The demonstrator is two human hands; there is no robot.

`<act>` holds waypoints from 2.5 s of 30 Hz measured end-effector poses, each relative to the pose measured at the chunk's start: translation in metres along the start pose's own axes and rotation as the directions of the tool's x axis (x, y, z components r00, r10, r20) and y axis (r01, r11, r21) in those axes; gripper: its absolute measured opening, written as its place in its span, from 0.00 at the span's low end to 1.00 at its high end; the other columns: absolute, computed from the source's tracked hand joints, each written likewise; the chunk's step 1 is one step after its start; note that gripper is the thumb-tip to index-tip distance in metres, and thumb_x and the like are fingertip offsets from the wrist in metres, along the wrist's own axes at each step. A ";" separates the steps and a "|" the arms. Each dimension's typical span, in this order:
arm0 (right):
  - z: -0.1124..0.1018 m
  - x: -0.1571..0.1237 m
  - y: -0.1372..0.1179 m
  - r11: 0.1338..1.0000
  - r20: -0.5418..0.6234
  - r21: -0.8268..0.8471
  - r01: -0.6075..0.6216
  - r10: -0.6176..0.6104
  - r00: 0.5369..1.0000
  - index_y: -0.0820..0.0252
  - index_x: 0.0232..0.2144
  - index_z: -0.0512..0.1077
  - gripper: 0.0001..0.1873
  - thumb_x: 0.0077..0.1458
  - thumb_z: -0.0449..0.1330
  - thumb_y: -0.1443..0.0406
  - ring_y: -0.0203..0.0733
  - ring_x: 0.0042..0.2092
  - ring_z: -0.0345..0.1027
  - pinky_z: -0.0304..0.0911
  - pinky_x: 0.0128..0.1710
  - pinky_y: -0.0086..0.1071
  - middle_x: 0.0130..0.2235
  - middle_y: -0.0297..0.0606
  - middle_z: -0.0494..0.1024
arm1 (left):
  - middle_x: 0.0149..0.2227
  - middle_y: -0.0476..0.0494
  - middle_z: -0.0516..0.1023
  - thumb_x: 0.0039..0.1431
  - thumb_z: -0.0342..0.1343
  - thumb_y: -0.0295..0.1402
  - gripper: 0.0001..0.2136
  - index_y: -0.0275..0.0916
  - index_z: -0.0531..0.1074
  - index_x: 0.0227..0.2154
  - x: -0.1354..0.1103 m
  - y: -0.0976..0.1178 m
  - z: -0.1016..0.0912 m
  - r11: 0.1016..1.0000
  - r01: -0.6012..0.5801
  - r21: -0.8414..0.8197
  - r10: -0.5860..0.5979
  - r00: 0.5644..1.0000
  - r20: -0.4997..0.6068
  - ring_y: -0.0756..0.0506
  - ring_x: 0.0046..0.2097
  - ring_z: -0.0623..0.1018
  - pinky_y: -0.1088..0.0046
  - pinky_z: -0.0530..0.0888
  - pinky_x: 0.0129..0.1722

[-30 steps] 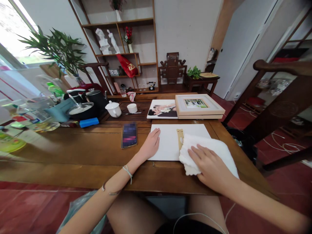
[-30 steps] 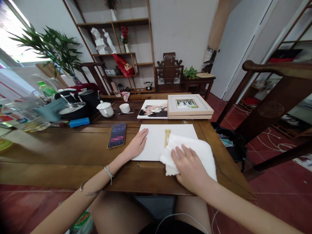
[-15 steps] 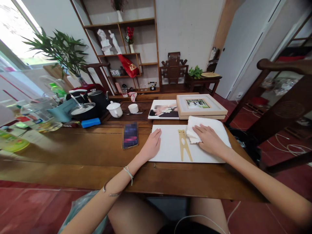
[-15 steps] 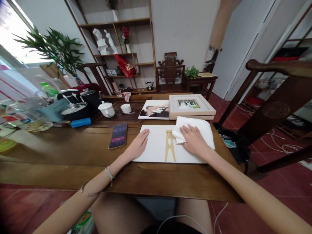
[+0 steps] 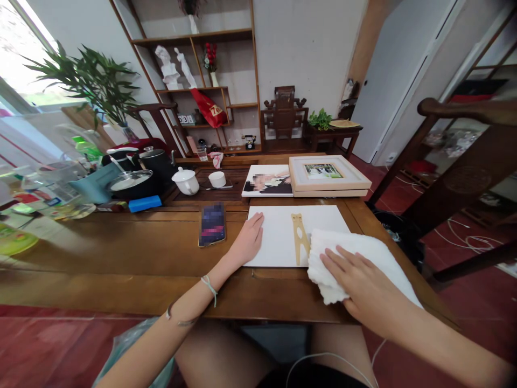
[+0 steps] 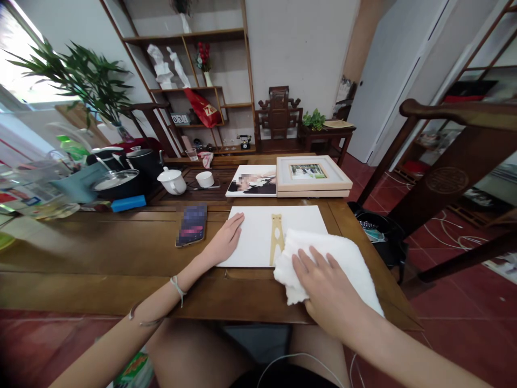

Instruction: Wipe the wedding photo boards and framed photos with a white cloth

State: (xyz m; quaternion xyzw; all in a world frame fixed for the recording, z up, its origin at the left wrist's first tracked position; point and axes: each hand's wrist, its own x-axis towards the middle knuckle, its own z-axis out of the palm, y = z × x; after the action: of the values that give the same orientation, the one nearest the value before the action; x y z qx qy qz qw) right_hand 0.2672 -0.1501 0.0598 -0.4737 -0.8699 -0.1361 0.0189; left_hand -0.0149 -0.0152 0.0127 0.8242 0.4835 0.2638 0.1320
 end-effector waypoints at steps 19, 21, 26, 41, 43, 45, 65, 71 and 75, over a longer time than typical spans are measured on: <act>0.035 0.077 0.059 0.979 0.036 -0.051 -0.199 0.200 0.979 0.75 0.59 0.59 0.35 0.46 0.50 0.73 0.65 0.62 0.54 0.56 0.56 0.57 0.61 0.56 0.63 | 0.63 0.31 0.60 0.66 0.37 0.30 0.22 0.29 0.61 0.59 0.000 0.000 -0.001 1.000 0.000 0.012 0.000 1.000 0.008 0.39 0.66 0.58 0.55 0.56 0.65; 0.029 0.062 0.045 0.981 0.053 -0.094 -0.171 0.176 0.983 0.77 0.59 0.60 0.36 0.45 0.50 0.75 0.67 0.61 0.55 0.58 0.54 0.57 0.61 0.57 0.64 | 0.63 0.30 0.60 0.66 0.37 0.30 0.22 0.29 0.61 0.59 0.000 0.001 -0.001 1.000 0.001 0.011 -0.001 1.000 0.007 0.39 0.66 0.58 0.54 0.56 0.65; 0.011 0.017 0.003 0.989 0.004 -0.142 -0.041 0.042 0.999 0.70 0.57 0.64 0.39 0.38 0.51 0.77 0.65 0.58 0.60 0.65 0.49 0.56 0.58 0.54 0.68 | 0.63 0.31 0.60 0.66 0.37 0.31 0.21 0.30 0.61 0.59 0.000 0.001 0.000 1.000 0.003 0.011 -0.003 1.000 0.001 0.39 0.66 0.58 0.54 0.56 0.65; 0.020 0.071 0.030 0.992 0.085 0.012 -0.126 0.124 0.989 0.71 0.60 0.60 0.37 0.45 0.52 0.74 0.62 0.63 0.52 0.54 0.58 0.53 0.62 0.53 0.63 | 0.63 0.31 0.60 0.66 0.37 0.30 0.21 0.31 0.60 0.59 0.000 -0.001 0.001 1.000 -0.009 0.021 0.009 1.000 -0.004 0.39 0.66 0.58 0.53 0.57 0.64; 0.026 0.087 0.038 0.988 0.087 -0.002 -0.158 0.157 0.984 0.71 0.60 0.59 0.35 0.46 0.52 0.73 0.62 0.63 0.51 0.53 0.58 0.53 0.62 0.54 0.62 | 0.63 0.31 0.60 0.66 0.37 0.30 0.21 0.30 0.60 0.59 0.000 -0.001 0.001 1.000 -0.009 0.023 0.009 1.000 0.004 0.39 0.66 0.58 0.53 0.57 0.65; 0.030 0.101 0.045 0.982 0.075 -0.018 -0.189 0.190 0.979 0.72 0.60 0.59 0.34 0.48 0.52 0.72 0.62 0.63 0.51 0.53 0.58 0.53 0.62 0.54 0.62 | 0.63 0.31 0.60 0.66 0.37 0.30 0.21 0.30 0.60 0.59 0.000 -0.001 0.001 1.000 -0.012 0.023 0.011 1.000 0.003 0.39 0.66 0.58 0.53 0.57 0.65; 0.006 0.023 -0.008 0.989 0.019 -0.129 -0.079 0.082 0.996 0.72 0.58 0.63 0.39 0.38 0.52 0.75 0.62 0.60 0.58 0.61 0.54 0.53 0.59 0.52 0.68 | 0.63 0.31 0.60 0.66 0.38 0.30 0.21 0.30 0.60 0.59 0.000 -0.003 0.004 1.000 -0.014 0.021 0.014 1.000 -0.015 0.38 0.66 0.58 0.52 0.57 0.64; 0.018 0.058 0.020 0.985 0.059 -0.071 -0.159 0.163 0.985 0.73 0.59 0.61 0.36 0.44 0.52 0.73 0.62 0.62 0.54 0.55 0.57 0.51 0.61 0.52 0.65 | 0.63 0.30 0.60 0.66 0.37 0.30 0.21 0.29 0.60 0.59 0.000 -0.001 0.002 1.000 -0.009 0.021 0.009 1.000 -0.005 0.39 0.66 0.58 0.53 0.57 0.65; 0.026 0.094 0.041 0.975 0.081 -0.053 -0.218 0.221 0.972 0.73 0.58 0.61 0.32 0.49 0.51 0.71 0.61 0.61 0.54 0.54 0.56 0.50 0.60 0.54 0.65 | 0.63 0.30 0.60 0.66 0.37 0.30 0.21 0.29 0.61 0.59 0.000 -0.001 0.002 1.000 -0.007 0.019 0.007 1.000 -0.008 0.39 0.66 0.58 0.53 0.57 0.65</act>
State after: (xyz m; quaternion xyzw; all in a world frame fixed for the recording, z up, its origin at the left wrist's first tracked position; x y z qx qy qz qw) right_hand 0.2518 -0.0450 0.0588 -0.5727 -0.8091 -0.1313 -0.0140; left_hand -0.0145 -0.0147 0.0108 0.8260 0.4837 0.2629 0.1211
